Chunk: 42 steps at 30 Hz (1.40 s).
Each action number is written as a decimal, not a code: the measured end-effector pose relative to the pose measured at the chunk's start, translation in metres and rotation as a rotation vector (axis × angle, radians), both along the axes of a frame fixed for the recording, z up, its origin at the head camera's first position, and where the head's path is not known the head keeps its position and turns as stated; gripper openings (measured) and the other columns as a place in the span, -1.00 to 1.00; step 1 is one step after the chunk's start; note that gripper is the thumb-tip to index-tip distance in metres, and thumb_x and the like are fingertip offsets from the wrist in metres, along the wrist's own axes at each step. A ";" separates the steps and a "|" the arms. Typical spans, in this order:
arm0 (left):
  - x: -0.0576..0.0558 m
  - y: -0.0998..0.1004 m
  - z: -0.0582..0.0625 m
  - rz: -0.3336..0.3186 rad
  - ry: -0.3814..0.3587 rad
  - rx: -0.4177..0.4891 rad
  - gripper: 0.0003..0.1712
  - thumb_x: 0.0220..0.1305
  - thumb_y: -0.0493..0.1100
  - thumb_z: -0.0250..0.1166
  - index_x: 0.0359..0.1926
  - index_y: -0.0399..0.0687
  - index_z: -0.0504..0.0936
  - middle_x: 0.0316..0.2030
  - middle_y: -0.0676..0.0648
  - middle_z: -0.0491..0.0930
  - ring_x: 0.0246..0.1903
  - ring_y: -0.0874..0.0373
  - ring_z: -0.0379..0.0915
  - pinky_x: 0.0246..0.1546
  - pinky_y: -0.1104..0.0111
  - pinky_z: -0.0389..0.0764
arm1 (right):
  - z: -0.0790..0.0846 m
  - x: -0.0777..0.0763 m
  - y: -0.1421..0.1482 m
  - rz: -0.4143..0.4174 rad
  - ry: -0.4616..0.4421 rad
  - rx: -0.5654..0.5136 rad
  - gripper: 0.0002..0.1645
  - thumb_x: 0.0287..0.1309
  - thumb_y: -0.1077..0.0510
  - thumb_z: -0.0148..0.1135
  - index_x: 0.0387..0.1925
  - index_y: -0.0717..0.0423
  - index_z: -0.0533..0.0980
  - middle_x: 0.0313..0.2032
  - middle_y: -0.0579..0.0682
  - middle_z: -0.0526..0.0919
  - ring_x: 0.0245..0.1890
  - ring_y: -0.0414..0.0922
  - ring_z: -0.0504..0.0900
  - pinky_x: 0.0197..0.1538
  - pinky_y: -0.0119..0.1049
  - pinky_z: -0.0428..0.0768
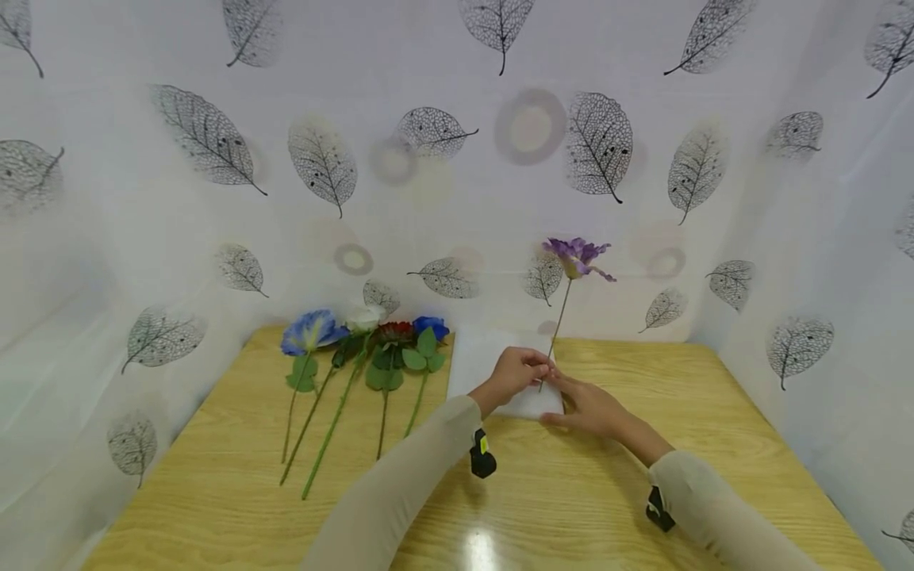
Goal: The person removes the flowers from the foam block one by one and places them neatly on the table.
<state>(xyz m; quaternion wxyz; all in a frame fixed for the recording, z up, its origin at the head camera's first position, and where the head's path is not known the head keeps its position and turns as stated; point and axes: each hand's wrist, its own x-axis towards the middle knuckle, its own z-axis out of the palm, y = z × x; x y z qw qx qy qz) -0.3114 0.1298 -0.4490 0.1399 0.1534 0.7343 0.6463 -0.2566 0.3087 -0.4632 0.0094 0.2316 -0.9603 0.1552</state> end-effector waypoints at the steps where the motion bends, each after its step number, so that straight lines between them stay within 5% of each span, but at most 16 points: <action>1: 0.000 0.000 0.001 0.001 -0.001 0.001 -0.87 0.21 -0.31 0.25 -0.27 -0.19 0.71 -0.34 -0.09 0.70 -0.34 0.16 0.63 -0.32 0.31 0.68 | 0.001 0.000 0.000 0.003 0.003 -0.001 0.01 0.03 -0.42 0.16 0.35 0.10 0.24 0.34 0.13 0.26 0.23 0.19 0.37 0.14 0.11 0.45; 23: 0.002 -0.004 0.007 0.006 -0.005 0.080 -0.87 0.20 -0.35 0.25 -0.26 -0.28 0.70 -0.32 -0.18 0.69 -0.29 0.00 0.65 -0.21 0.17 0.68 | -0.001 -0.001 0.000 0.002 -0.025 0.009 0.04 0.03 -0.44 0.13 0.35 0.15 0.21 0.35 0.16 0.20 0.25 0.20 0.34 0.14 0.09 0.46; 42: 0.001 -0.014 0.017 -0.023 0.065 0.086 -0.87 0.19 -0.29 0.27 -0.27 -0.20 0.71 -0.32 -0.13 0.70 -0.33 0.18 0.64 -0.30 0.38 0.68 | 0.000 0.000 -0.001 -0.007 -0.024 0.006 0.04 0.03 -0.45 0.12 0.35 0.13 0.22 0.36 0.17 0.19 0.24 0.22 0.34 0.12 0.11 0.46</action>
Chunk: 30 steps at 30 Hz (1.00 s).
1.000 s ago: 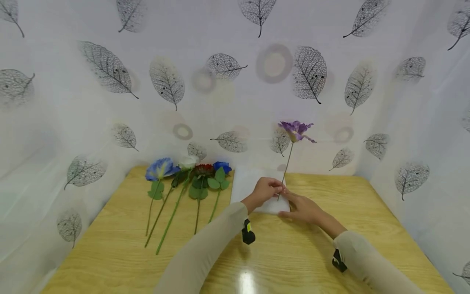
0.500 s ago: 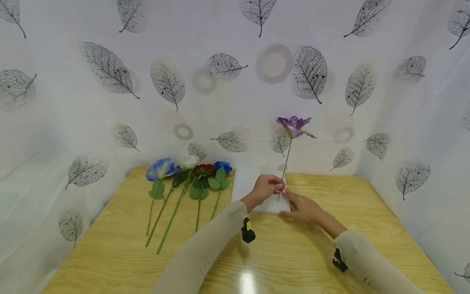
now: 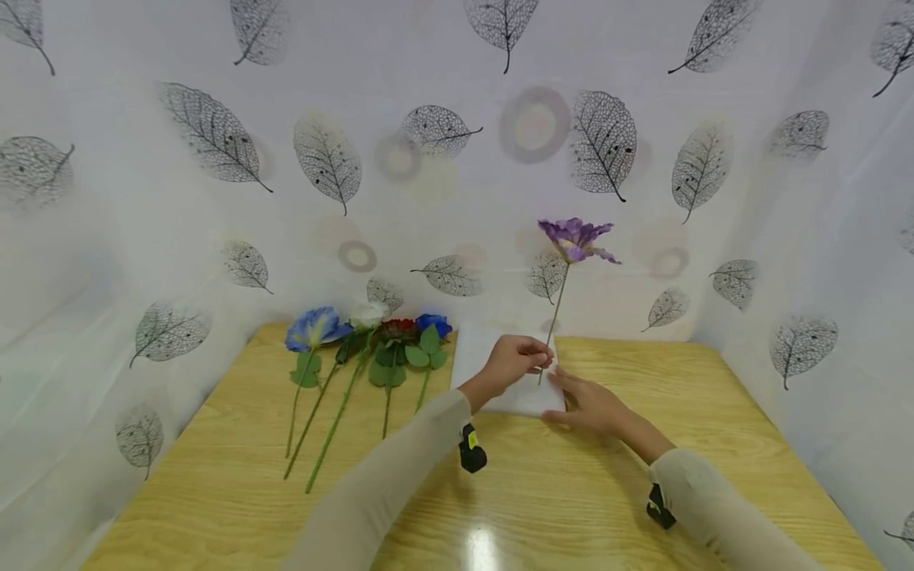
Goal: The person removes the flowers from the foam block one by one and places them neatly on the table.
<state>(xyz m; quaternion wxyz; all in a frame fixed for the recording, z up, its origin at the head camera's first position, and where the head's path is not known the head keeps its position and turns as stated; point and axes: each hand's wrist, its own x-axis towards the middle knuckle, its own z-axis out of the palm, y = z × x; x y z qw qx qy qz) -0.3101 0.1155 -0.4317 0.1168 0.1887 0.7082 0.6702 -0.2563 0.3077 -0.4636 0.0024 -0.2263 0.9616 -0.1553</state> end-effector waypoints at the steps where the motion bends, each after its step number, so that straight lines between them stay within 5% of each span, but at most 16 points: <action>1: 0.000 -0.002 0.001 -0.004 0.005 -0.005 -0.87 0.20 -0.28 0.27 -0.26 -0.20 0.71 -0.32 -0.13 0.70 -0.33 0.19 0.64 -0.30 0.39 0.68 | 0.000 0.000 0.000 -0.001 -0.004 0.000 0.04 0.03 -0.45 0.13 0.35 0.13 0.22 0.36 0.17 0.19 0.25 0.22 0.34 0.13 0.11 0.46; 30: -0.004 -0.078 0.006 -0.003 0.060 -0.023 -0.78 0.24 -0.26 0.24 -0.14 -0.32 0.65 -0.22 -0.21 0.67 -0.24 0.09 0.63 -0.18 0.27 0.67 | 0.001 0.003 0.000 -0.030 -0.020 -0.015 0.05 0.02 -0.43 0.16 0.36 0.14 0.20 0.38 0.17 0.14 0.32 0.21 0.24 0.24 0.15 0.33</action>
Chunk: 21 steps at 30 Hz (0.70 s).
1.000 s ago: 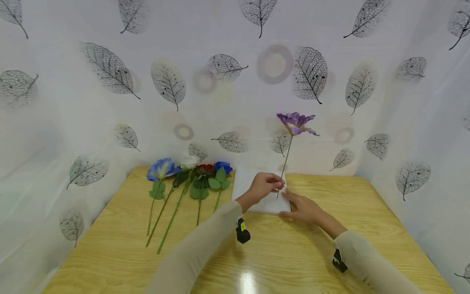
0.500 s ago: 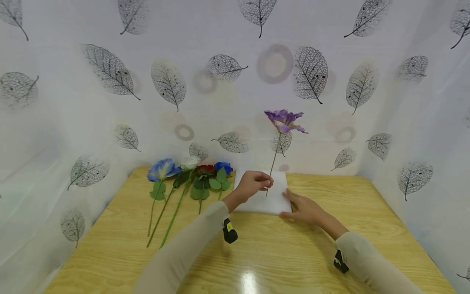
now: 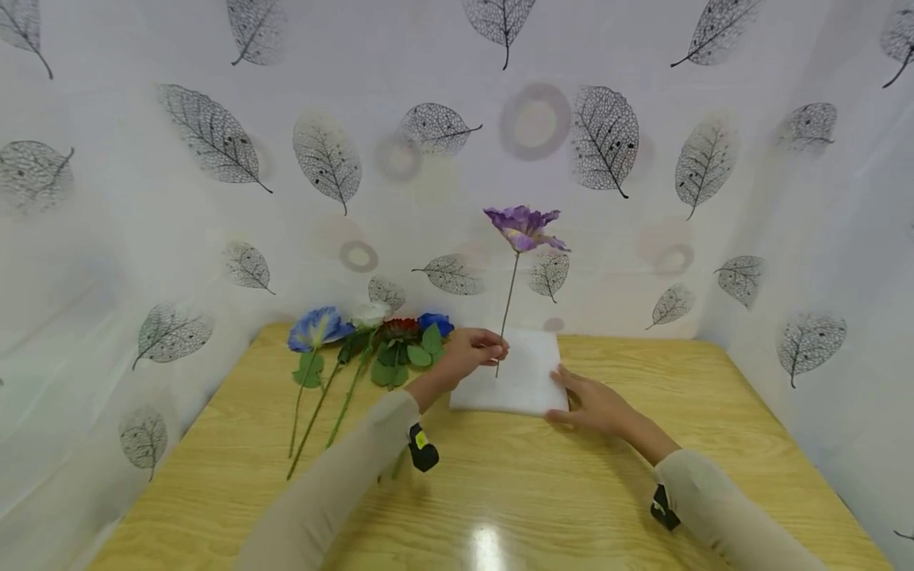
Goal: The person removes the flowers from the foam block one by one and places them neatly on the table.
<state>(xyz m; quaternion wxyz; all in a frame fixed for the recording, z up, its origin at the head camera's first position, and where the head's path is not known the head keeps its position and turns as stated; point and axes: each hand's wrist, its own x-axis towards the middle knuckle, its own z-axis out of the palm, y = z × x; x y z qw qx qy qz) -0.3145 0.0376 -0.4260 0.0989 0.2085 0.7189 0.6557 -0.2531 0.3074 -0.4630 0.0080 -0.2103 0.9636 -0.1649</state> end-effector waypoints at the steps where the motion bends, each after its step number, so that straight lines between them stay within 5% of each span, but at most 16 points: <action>1: -0.001 -0.003 0.000 0.005 0.001 -0.002 -0.77 0.23 -0.26 0.25 -0.14 -0.32 0.65 -0.22 -0.20 0.67 -0.24 0.10 0.64 -0.18 0.26 0.67 | 0.000 0.000 0.000 0.001 0.001 -0.001 0.05 0.02 -0.43 0.16 0.36 0.14 0.20 0.38 0.17 0.14 0.32 0.21 0.24 0.24 0.15 0.33; 12: 0.004 -0.048 0.014 0.098 -0.041 -0.007 -0.82 0.20 -0.29 0.27 -0.18 -0.27 0.68 -0.25 -0.19 0.68 -0.26 0.05 0.64 -0.05 -0.04 0.57 | -0.001 0.000 0.002 0.016 0.003 0.000 0.06 0.02 -0.43 0.15 0.37 0.13 0.18 0.39 0.17 0.12 0.32 0.23 0.22 0.23 0.18 0.32; 21: 0.007 -0.092 0.020 0.140 0.034 -0.079 -0.78 0.23 -0.27 0.24 -0.13 -0.24 0.67 -0.14 -0.27 0.64 -0.12 -0.13 0.58 -0.10 0.12 0.64 | -0.001 0.000 0.001 0.012 0.013 -0.008 0.07 0.01 -0.44 0.16 0.36 0.15 0.19 0.38 0.18 0.14 0.31 0.22 0.23 0.24 0.16 0.32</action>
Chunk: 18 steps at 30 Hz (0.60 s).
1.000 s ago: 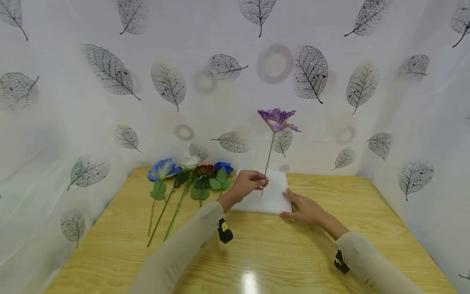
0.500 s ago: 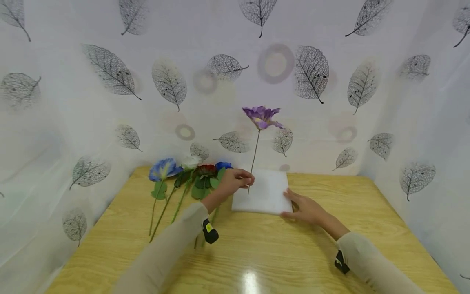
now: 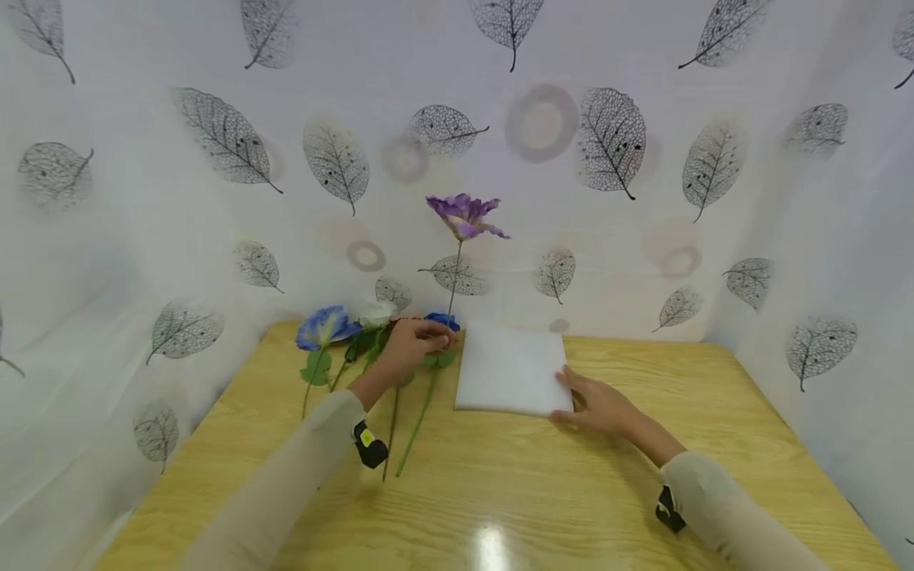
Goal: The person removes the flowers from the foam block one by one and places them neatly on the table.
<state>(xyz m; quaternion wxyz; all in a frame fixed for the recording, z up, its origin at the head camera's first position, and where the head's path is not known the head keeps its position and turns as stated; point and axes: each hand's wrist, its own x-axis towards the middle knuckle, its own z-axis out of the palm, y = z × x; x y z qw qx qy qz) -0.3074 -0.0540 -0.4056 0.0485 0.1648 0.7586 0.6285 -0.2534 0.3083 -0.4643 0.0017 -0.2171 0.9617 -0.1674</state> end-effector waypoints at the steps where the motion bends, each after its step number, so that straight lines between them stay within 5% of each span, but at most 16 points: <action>1: 0.001 -0.005 0.001 0.002 0.008 -0.006 -0.79 0.23 -0.26 0.24 -0.13 -0.22 0.67 -0.14 -0.27 0.64 -0.12 -0.12 0.58 -0.09 0.12 0.63 | 0.000 0.000 0.000 -0.001 0.002 0.000 0.07 0.01 -0.44 0.16 0.36 0.15 0.19 0.38 0.18 0.14 0.31 0.22 0.23 0.24 0.16 0.32; 6: 0.005 -0.029 0.005 0.011 0.024 -0.022 -0.72 0.25 -0.24 0.23 -0.06 -0.28 0.63 -0.11 -0.26 0.62 -0.14 -0.02 0.59 -0.02 0.01 0.57 | -0.001 -0.002 0.002 -0.006 0.011 0.008 0.08 0.00 -0.45 0.15 0.36 0.15 0.19 0.38 0.18 0.15 0.30 0.23 0.25 0.23 0.14 0.34; 11: 0.008 -0.056 0.009 0.055 0.035 -0.055 -0.72 0.25 -0.22 0.23 -0.06 -0.26 0.63 -0.12 -0.24 0.63 -0.16 0.05 0.62 -0.08 0.21 0.64 | -0.003 -0.004 0.004 -0.002 0.010 0.010 0.09 -0.01 -0.45 0.16 0.37 0.14 0.19 0.37 0.17 0.16 0.30 0.22 0.26 0.22 0.14 0.35; 18: 0.016 -0.092 0.014 0.110 0.076 -0.101 -0.67 0.27 -0.28 0.21 0.02 -0.37 0.56 -0.04 -0.39 0.56 -0.06 -0.14 0.56 -0.10 0.25 0.64 | -0.004 -0.005 0.005 0.001 0.011 0.013 0.12 -0.02 -0.47 0.16 0.38 0.15 0.16 0.37 0.21 0.16 0.29 0.24 0.26 0.22 0.16 0.35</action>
